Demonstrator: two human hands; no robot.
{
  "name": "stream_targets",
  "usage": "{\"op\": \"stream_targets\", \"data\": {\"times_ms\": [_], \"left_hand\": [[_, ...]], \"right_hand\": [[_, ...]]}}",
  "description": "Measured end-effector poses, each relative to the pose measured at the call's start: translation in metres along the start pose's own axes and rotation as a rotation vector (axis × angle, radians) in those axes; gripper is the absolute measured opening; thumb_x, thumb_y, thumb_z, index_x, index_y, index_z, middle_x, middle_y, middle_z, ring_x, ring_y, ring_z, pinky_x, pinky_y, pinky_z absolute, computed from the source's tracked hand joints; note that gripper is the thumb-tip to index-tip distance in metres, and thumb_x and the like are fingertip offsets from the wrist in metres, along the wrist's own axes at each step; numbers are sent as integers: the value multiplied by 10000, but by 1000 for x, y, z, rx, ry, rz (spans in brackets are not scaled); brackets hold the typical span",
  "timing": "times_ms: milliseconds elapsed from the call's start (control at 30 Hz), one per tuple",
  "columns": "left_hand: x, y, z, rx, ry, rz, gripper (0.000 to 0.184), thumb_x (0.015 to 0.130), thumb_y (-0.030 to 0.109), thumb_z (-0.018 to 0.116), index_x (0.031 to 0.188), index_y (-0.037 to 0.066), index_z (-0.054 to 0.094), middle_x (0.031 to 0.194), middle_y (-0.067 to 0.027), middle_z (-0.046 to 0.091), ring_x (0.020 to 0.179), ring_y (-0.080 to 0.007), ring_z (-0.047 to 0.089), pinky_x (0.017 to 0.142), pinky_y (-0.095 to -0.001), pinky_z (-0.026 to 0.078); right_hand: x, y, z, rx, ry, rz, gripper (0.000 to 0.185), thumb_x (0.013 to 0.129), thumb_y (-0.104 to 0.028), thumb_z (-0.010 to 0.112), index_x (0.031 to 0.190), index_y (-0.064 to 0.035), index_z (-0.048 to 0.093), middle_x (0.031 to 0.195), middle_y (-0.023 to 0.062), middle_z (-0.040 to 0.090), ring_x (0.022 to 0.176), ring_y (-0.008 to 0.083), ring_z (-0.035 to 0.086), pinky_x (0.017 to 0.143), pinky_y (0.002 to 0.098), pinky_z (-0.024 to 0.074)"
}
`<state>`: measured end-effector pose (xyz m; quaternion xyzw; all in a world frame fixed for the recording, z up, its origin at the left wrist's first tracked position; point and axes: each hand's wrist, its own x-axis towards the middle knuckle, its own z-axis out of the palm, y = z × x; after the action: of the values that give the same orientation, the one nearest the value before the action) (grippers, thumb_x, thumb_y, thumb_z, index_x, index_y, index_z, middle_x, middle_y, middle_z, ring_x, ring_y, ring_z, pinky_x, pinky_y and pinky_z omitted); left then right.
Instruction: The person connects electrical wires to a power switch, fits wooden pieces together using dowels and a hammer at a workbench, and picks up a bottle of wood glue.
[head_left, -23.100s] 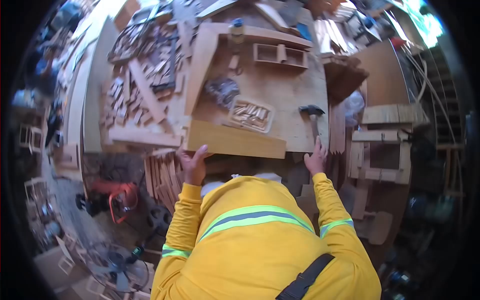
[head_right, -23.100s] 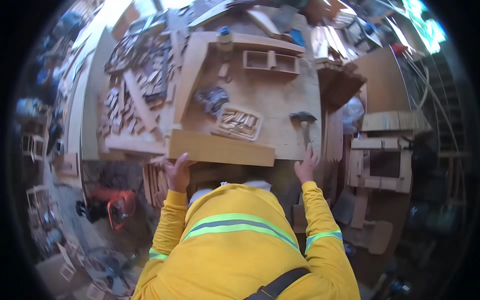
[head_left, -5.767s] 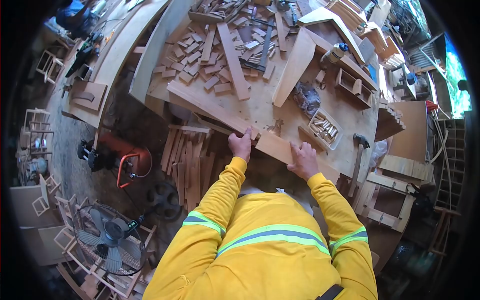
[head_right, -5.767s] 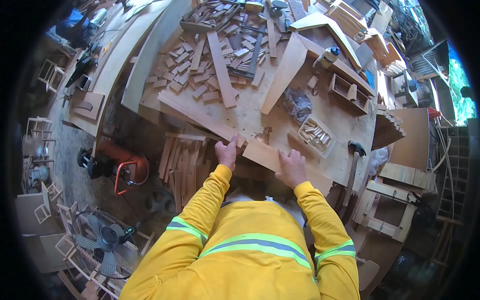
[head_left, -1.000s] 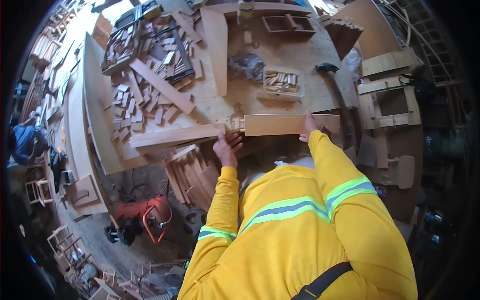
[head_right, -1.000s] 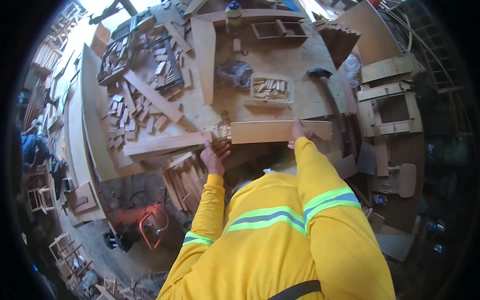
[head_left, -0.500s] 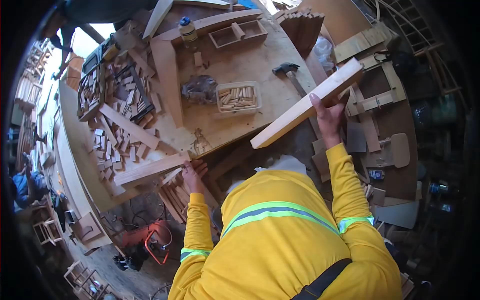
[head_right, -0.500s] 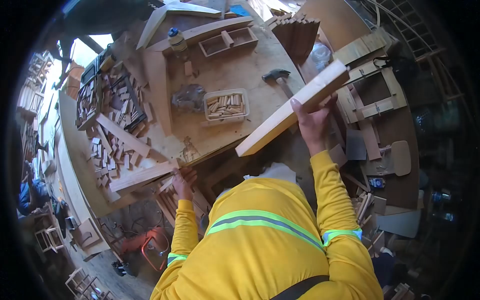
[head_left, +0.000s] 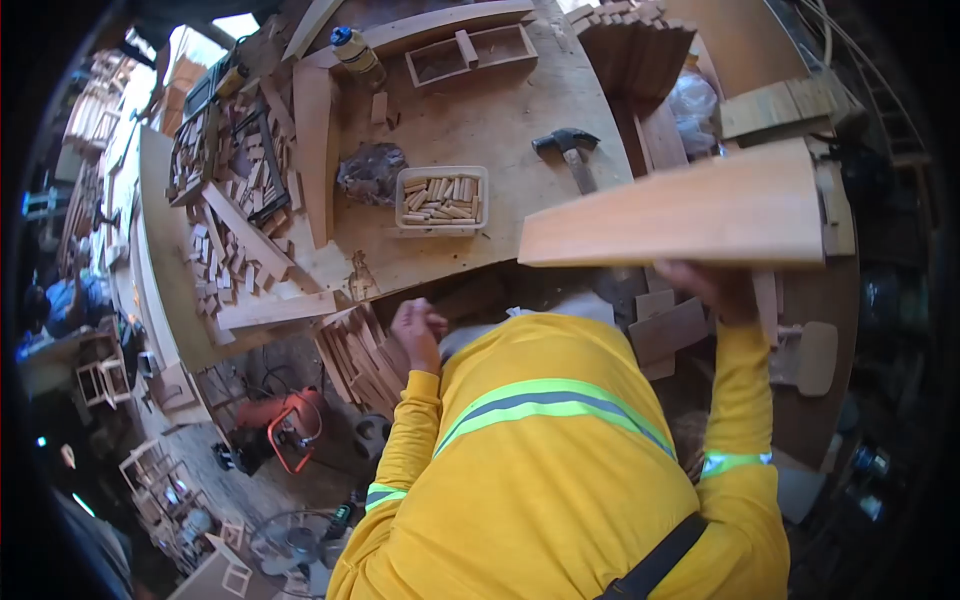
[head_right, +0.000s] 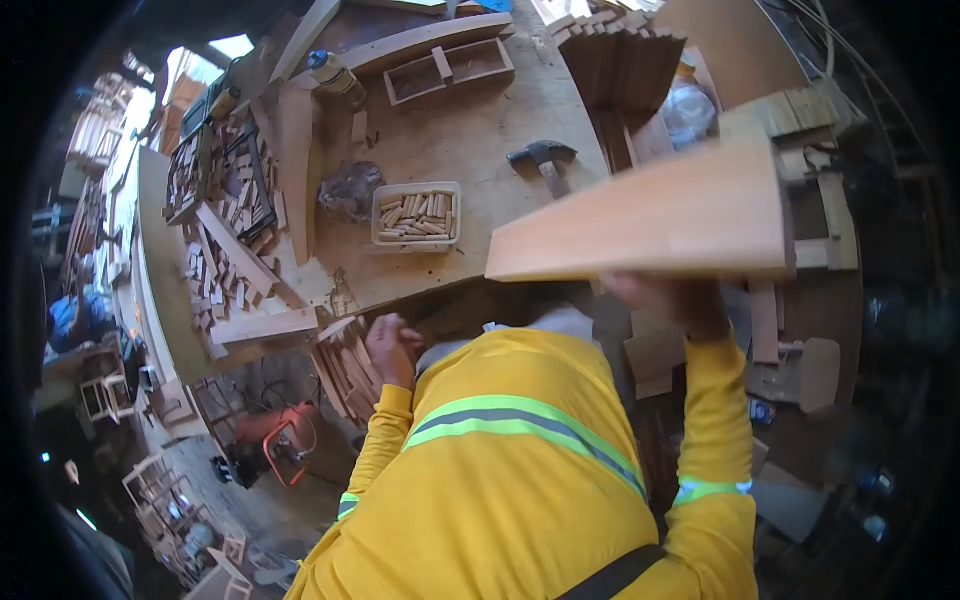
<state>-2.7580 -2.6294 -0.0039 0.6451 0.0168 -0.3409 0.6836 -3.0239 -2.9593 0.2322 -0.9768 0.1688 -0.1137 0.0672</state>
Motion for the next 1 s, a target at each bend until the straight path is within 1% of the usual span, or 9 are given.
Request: {"op": "stream_targets", "data": {"times_ms": [67, 167, 300, 433, 500, 667, 733, 833, 1000], "left_hand": [[-4, -12, 31, 109, -266, -199, 219, 1036, 256, 596, 1017, 46, 653, 778, -49, 671, 641, -137, 662, 558, -262, 550], [-12, -7, 85, 35, -486, -369, 386, 1020, 272, 617, 1315, 24, 585, 1063, -106, 693, 882, -196, 714, 759, -313, 602], [-15, 4, 122, -218, -703, -514, 502, 1003, 233, 646, 1431, 23, 488, 1230, -131, 657, 1007, -224, 705, 866, -349, 603], [-40, 8, 114, -404, -836, -582, 477, 989, 148, 660, 1414, 8, 496, 1201, -128, 664, 1001, -234, 707, 887, -365, 612], [-47, -8, 106, -442, -790, -598, 458, 985, 128, 659, 1397, -1, 504, 1184, -134, 666, 994, -231, 708, 879, -361, 617], [-36, -76, 92, -443, -634, -658, 392, 980, 81, 649, 1343, -12, 533, 1135, -143, 674, 971, -227, 712, 855, -343, 630], [-27, -118, 95, -455, -603, -680, 378, 981, 78, 645, 1334, -8, 540, 1128, -142, 676, 967, -227, 712, 852, -338, 632], [-4, -175, 108, -543, -439, -888, 333, 976, 79, 647, 1297, 22, 584, 1087, -97, 681, 997, -202, 700, 876, -340, 617], [13, -253, 165, -701, -213, -813, 242, 977, 122, 650, 1218, 96, 643, 1094, -65, 679, 938, -164, 679, 774, -305, 609]], "right_hand": [[6, -15, -37, 800, 55, 243, 855, 742, -157, 859, 1452, -88, 388, 1382, 200, 577, 1304, 336, 555, 1126, 480, 425], [-3, -10, -44, 1165, 58, 268, 990, 702, -152, 881, 1490, -124, 281, 1495, 225, 467, 1395, 404, 464, 1178, 531, 360], [-35, -18, -40, 1374, 151, 437, 929, 701, -129, 869, 1454, -115, 324, 1536, 214, 427, 1431, 427, 424, 1203, 540, 319], [-70, -48, -27, 1520, 213, 722, 949, 700, -159, 880, 1460, -122, 313, 1550, 212, 412, 1454, 440, 390, 1219, 549, 288], [-81, -74, -16, 1268, 243, 632, 1023, 687, -217, 909, 1504, -131, 300, 1575, 198, 384, 1458, 417, 392, 1220, 544, 295], [-130, -121, -2, 1375, 228, 789, 862, 837, -292, 809, 1535, -99, 341, 1564, 167, 408, 1475, 388, 360, 1159, 544, 408], [-171, -115, 14, 1263, 633, 1161, 719, 900, -243, 752, 1507, -78, 405, 1502, 166, 498, 1381, 352, 495, 1120, 507, 469], [-179, -116, 48, 1146, 614, 1283, 611, 930, -191, 722, 1462, -39, 465, 1409, 160, 588, 1274, 318, 595, 1109, 481, 491], [-160, -98, 100, 1226, 530, 1227, 527, 959, -144, 685, 1429, -9, 488, 1378, 154, 612, 1246, 287, 617, 1089, 447, 518]]}}
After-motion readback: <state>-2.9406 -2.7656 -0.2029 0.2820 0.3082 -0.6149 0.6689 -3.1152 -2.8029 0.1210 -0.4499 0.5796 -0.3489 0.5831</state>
